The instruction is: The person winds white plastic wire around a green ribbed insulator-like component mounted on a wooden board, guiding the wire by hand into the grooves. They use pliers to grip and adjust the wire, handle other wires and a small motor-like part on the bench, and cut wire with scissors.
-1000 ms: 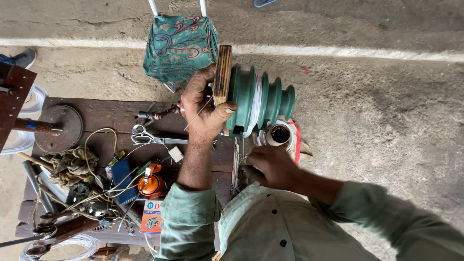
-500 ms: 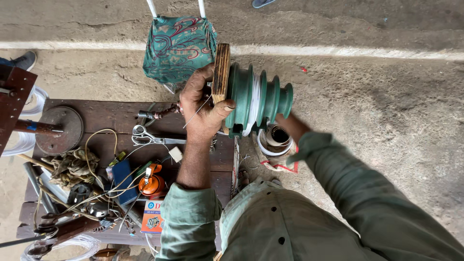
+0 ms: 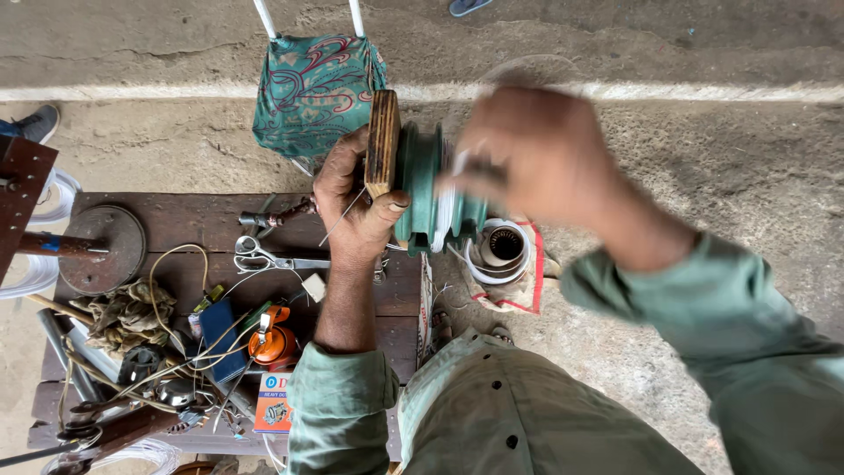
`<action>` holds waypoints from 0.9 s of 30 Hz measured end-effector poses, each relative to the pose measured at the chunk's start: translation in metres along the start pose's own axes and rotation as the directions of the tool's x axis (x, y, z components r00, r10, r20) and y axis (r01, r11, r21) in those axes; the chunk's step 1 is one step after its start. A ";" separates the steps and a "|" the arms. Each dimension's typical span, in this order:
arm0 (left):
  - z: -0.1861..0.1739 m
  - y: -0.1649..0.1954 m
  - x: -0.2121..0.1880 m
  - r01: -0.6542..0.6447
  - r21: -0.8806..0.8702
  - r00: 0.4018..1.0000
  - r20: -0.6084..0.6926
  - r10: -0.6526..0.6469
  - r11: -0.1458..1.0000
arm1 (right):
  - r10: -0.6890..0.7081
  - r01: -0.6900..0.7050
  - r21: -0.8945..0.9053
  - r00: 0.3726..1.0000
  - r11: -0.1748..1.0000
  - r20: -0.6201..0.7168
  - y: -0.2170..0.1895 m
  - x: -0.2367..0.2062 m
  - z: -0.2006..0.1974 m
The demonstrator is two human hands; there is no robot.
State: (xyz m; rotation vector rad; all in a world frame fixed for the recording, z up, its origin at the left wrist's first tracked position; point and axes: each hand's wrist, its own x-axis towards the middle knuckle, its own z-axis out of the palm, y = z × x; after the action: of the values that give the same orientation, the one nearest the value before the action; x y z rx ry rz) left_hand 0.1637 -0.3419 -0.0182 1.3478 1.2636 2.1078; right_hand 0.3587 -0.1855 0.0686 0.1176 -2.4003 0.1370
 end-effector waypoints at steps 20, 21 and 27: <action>-0.001 -0.006 -0.002 -0.008 -0.008 1.000 -0.017 0.008 1.000 | -0.177 0.214 -0.194 0.965 0.957 0.193 -0.102 -0.046 0.024; -0.001 -0.006 -0.003 -0.007 -0.006 1.000 -0.015 0.007 1.000 | -0.236 0.255 -0.223 0.966 0.941 0.110 -0.079 -0.029 0.011; 0.000 -0.003 -0.002 -0.009 -0.036 1.000 -0.009 0.008 0.999 | 0.518 -0.367 0.658 0.854 0.657 -0.041 0.104 -0.019 0.081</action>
State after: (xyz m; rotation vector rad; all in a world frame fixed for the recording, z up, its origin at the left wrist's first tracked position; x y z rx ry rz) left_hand 0.1637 -0.3418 -0.0215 1.3328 1.2199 2.1338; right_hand 0.3063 -0.0924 -0.0101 -0.1849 -2.0057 1.1421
